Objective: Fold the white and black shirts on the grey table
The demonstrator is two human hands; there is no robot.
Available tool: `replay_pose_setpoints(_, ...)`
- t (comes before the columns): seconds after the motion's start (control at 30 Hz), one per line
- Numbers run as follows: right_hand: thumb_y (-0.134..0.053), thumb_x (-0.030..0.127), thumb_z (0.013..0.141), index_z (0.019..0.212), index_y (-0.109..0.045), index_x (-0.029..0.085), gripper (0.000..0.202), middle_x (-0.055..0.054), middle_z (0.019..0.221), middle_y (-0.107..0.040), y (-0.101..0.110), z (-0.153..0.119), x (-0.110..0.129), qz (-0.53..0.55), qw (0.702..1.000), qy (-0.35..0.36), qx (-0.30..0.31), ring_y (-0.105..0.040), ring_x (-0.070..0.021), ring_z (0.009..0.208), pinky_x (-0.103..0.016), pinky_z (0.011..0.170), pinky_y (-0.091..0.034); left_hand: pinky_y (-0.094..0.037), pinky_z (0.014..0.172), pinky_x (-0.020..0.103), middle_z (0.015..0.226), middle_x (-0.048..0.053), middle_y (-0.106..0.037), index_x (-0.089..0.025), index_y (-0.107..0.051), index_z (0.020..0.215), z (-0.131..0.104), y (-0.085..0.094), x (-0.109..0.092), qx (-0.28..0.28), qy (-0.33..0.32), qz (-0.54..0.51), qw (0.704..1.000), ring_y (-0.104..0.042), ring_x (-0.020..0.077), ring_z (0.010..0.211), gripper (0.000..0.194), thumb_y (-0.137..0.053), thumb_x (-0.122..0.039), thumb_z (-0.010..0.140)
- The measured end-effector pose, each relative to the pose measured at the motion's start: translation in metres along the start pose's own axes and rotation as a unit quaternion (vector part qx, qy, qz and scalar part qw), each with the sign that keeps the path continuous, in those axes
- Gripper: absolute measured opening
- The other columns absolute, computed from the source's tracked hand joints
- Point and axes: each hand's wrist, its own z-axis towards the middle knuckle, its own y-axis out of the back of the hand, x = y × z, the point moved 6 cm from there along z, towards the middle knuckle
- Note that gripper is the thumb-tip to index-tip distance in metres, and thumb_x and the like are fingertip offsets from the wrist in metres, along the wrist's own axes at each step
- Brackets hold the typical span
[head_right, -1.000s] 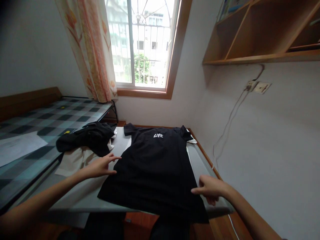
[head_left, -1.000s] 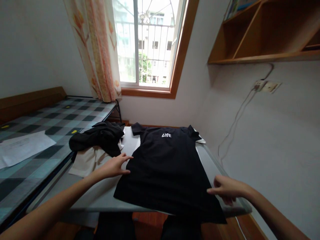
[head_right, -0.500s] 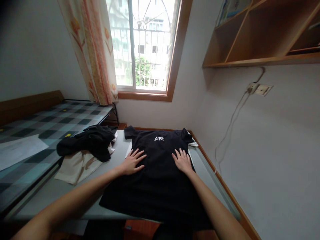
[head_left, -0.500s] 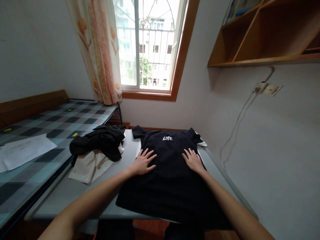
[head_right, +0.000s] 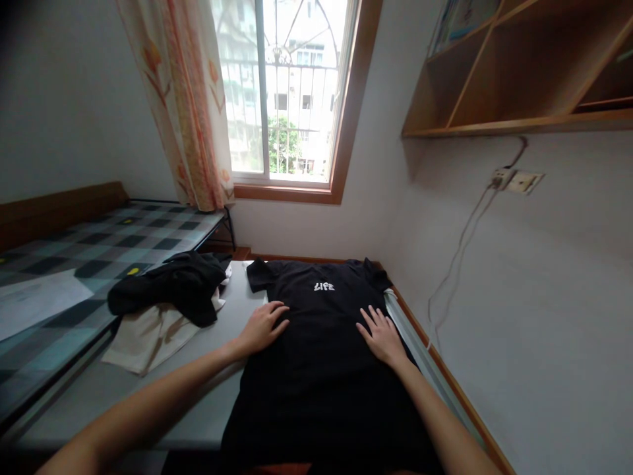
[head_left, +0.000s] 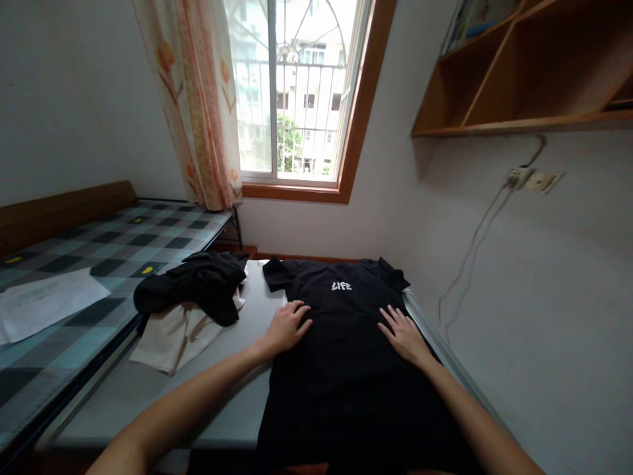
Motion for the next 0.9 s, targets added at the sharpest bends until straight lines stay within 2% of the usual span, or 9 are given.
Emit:
replay_pose_setpoints(0.07,-0.030,0.056,0.093,0.141,-0.044,0.021,0.061,-0.010,0.151,-0.037,0.006,0.001,0.003,-0.003,1.000,-0.011,-0.002,-0.027,-0.0273,0.141,-0.045,0.112,-0.023,-0.036,0.103,0.043,0.134,0.011,-0.052,-0.021,-0.057,0.126,0.016,0.015,0.031,-0.042,0.054,0.023,0.997,-0.046,0.0273,0.124,0.038,-0.046,-0.032,0.091)
replay_pose_setpoints(0.17,-0.032,0.056,0.093,0.119,-0.062,0.018,0.055,-0.014,0.131,-0.056,0.021,0.016,0.014,-0.005,0.999,-0.034,-0.007,-0.047,-0.0288,0.126,-0.044,0.106,-0.031,-0.035,0.102,0.042,0.138,0.012,-0.050,-0.019,-0.055,0.130,0.033,0.025,0.075,-0.066,0.121,0.061,0.988,-0.043,0.0277,0.128,0.046,-0.050,-0.020,0.084)
replay_pose_setpoints(0.23,-0.034,0.052,0.093,0.105,-0.067,0.018,0.049,-0.014,0.119,-0.062,0.033,0.034,0.028,0.008,0.999,-0.032,-0.034,-0.054,-0.0274,0.115,-0.042,0.102,-0.034,-0.034,0.103,0.042,0.140,0.012,-0.048,-0.019,-0.055,0.130,0.038,0.026,0.095,-0.079,0.144,0.079,0.983,-0.039,0.0279,0.131,0.048,-0.051,-0.019,0.083)
replay_pose_setpoints(0.3,-0.035,0.048,0.094,0.106,-0.066,0.018,0.045,-0.013,0.121,-0.061,0.042,0.055,0.046,0.034,0.996,-0.021,-0.075,-0.053,-0.0258,0.116,-0.039,0.102,-0.034,-0.033,0.103,0.041,0.139,0.011,-0.050,-0.019,-0.057,0.128,0.039,0.023,0.107,-0.083,0.158,0.083,0.980,-0.041,0.0274,0.129,0.044,-0.050,-0.021,0.084)
replay_pose_setpoints(0.4,-0.034,0.047,0.095,0.122,-0.061,0.018,0.048,-0.012,0.134,-0.054,0.038,0.085,0.071,0.071,0.993,-0.022,-0.088,-0.045,-0.0256,0.127,-0.037,0.106,-0.031,-0.031,0.103,0.042,0.134,0.010,-0.054,-0.021,-0.061,0.123,0.036,0.018,0.112,-0.083,0.162,0.080,0.980,-0.045,0.0273,0.124,0.038,-0.048,-0.023,0.087)
replay_pose_setpoints(0.53,-0.029,0.053,0.096,0.142,-0.044,0.020,0.059,-0.010,0.151,-0.036,0.012,0.109,0.092,0.078,0.995,-0.047,-0.037,-0.025,-0.0282,0.141,-0.043,0.113,-0.021,-0.029,0.103,0.045,0.129,0.010,-0.057,-0.021,-0.065,0.116,0.034,0.021,0.112,-0.099,0.174,0.090,0.976,-0.046,0.0286,0.121,0.033,-0.047,-0.023,0.088)
replay_pose_setpoints(0.67,-0.025,0.059,0.095,0.148,-0.035,0.024,0.064,-0.008,0.156,-0.028,-0.004,0.113,0.098,0.050,0.997,-0.053,-0.003,-0.017,-0.0290,0.144,-0.046,0.115,-0.014,-0.033,0.097,0.042,0.114,0.011,-0.062,-0.018,-0.068,0.106,0.034,0.029,0.114,-0.133,0.181,0.086,0.971,-0.053,0.0274,0.108,0.028,-0.047,-0.025,0.089)
replay_pose_setpoints(0.8,-0.026,0.060,0.095,0.149,-0.034,0.026,0.064,-0.008,0.157,-0.025,-0.008,0.108,0.098,0.030,0.998,-0.047,0.021,-0.016,-0.0276,0.145,-0.045,0.115,-0.013,-0.042,0.084,0.034,0.105,0.008,-0.059,-0.018,-0.068,0.102,0.032,0.041,0.114,-0.223,0.150,0.051,0.962,-0.058,0.0207,0.087,0.027,-0.048,-0.030,0.088)
replay_pose_setpoints(0.9,-0.028,0.058,0.095,0.148,-0.034,0.028,0.062,-0.007,0.157,-0.024,-0.010,0.104,0.098,0.019,0.998,-0.047,0.025,-0.017,-0.0263,0.144,-0.044,0.115,-0.013,-0.044,0.083,0.034,0.098,0.007,-0.059,-0.018,-0.069,0.089,0.029,0.049,0.114,-0.273,0.113,0.038,0.955,-0.058,0.0205,0.086,0.021,-0.052,-0.030,0.084)
